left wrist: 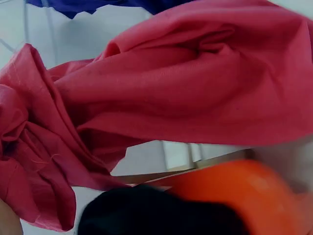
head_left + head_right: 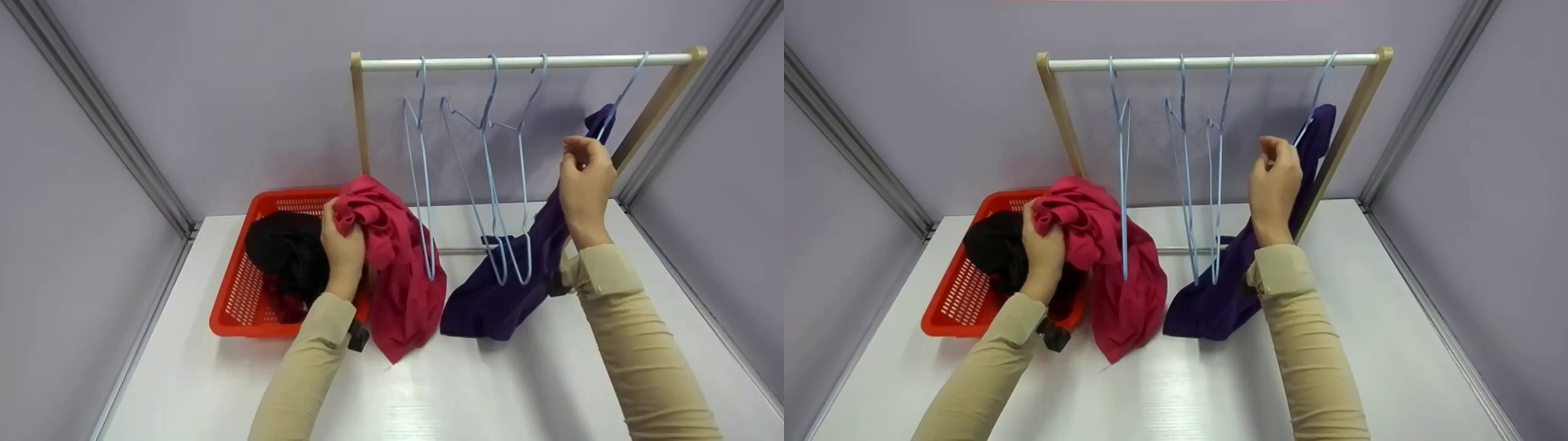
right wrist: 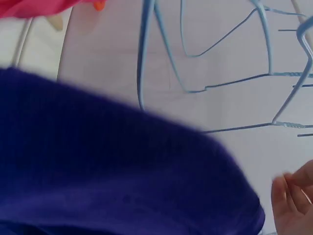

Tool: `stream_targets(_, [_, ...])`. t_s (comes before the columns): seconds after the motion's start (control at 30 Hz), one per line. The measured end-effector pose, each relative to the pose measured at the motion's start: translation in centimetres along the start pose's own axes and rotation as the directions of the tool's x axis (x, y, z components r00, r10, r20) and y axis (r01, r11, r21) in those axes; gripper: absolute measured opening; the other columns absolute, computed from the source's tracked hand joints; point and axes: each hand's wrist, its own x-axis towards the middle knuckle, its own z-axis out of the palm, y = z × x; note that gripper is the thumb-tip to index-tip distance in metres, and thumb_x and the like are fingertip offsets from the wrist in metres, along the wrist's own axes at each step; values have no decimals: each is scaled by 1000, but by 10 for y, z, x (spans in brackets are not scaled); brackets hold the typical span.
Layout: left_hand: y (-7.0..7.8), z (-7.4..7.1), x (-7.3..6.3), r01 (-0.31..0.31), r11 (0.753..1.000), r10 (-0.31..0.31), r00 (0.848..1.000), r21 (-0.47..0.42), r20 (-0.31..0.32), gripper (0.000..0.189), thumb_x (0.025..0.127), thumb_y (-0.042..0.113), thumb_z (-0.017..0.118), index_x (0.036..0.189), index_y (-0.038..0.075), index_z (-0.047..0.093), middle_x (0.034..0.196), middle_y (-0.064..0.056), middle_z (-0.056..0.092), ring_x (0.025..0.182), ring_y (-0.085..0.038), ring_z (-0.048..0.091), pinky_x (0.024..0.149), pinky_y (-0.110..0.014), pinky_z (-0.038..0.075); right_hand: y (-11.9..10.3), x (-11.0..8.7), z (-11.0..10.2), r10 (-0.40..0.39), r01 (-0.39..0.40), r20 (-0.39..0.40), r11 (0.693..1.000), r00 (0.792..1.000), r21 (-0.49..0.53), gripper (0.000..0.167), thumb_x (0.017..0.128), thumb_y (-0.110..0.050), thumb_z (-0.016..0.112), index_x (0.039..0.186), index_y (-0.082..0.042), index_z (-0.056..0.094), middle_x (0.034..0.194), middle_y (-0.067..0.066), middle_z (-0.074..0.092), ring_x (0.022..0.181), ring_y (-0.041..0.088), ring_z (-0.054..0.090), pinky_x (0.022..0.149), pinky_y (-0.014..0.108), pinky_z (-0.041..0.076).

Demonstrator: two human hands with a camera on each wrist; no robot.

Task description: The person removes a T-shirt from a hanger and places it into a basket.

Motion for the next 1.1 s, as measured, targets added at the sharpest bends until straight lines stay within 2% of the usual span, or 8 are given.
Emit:
stream_targets(0.13, [17, -8, 15, 22, 999, -24, 999, -38, -47, 28, 88, 1, 59, 115, 2, 53, 115, -17, 60, 105, -25, 56, 93, -35, 43, 3, 3, -4, 29, -30, -36, 999, 999, -21, 36, 87, 4, 46, 121, 3, 58, 119, 8, 47, 107, 11, 47, 91, 18, 40])
stream_targets(0.27, [33, -16, 29, 43, 995, -50, 995, -85, -83, 28, 89, 2, 57, 117, 3, 52, 113, -15, 59, 100, -21, 53, 90, -28, 41, 8, 8, -10, 203, -202, 24, 979, 979, -30, 47, 89, -4, 46, 135, -2, 43, 132, 8, 34, 114, 12, 39, 94, 19, 36])
stream_targets(0.4, [50, -25, 43, 42, 985, -60, 992, -165, -107, 27, 92, 4, 55, 118, 3, 50, 112, -14, 58, 101, -17, 52, 90, -24, 40, 13, 11, -16, 350, -350, 112, 937, 930, -18, 51, 94, -12, 43, 143, -7, 31, 131, 1, 36, 109, 4, 39, 94, 17, 37])
stream_targets(0.5, [61, -32, 53, 30, 976, -61, 988, -216, -139, 29, 93, 4, 54, 121, 3, 48, 113, -11, 57, 103, -13, 52, 92, -21, 40, 15, 12, -19, 393, -404, 155, 913, 906, 47, 50, 96, -13, 40, 144, -6, 28, 119, -6, 43, 103, 1, 43, 92, 17, 39])
stream_targets(0.7, [76, -49, 73, -17, 957, -56, 969, -291, -241, 26, 95, 4, 50, 120, 3, 44, 104, 0, 51, 100, -8, 49, 90, -19, 40, 15, 10, -19, 375, -399, 188, 911, 908, 107, 46, 98, -9, 38, 142, -1, 30, 98, -14, 45, 96, 0, 47, 85, 15, 39])
stream_targets(0.87, [81, -70, 88, -118, 933, -16, 930, -340, -368, 22, 93, -4, 47, 113, 5, 43, 98, 3, 51, 96, -8, 50, 87, -19, 41, 14, 9, -19, 370, -401, 207, 906, 906, 137, 43, 98, -7, 36, 141, -2, 31, 97, -11, 48, 92, -1, 49, 84, 13, 40])
stream_targets(0.97, [77, -85, 98, -198, 924, 30, 891, -327, -454, 25, 90, -8, 48, 112, 4, 44, 105, 0, 52, 100, -11, 53, 90, -21, 44, 14, 9, -18, 370, -405, 203, 898, 906, 170, 40, 98, -4, 36, 138, -4, 34, 96, -8, 50, 89, 0, 51, 82, 11, 41])
stream_targets(1.1, [63, -100, 102, -247, 952, 129, 858, -179, -497, 29, 87, -9, 52, 114, 0, 47, 120, -10, 51, 113, -13, 50, 97, -21, 43, 13, 9, -18, 381, -422, 204, 877, 902, 229, 35, 98, -3, 36, 133, -7, 36, 95, -5, 51, 87, 3, 51, 76, 8, 42])
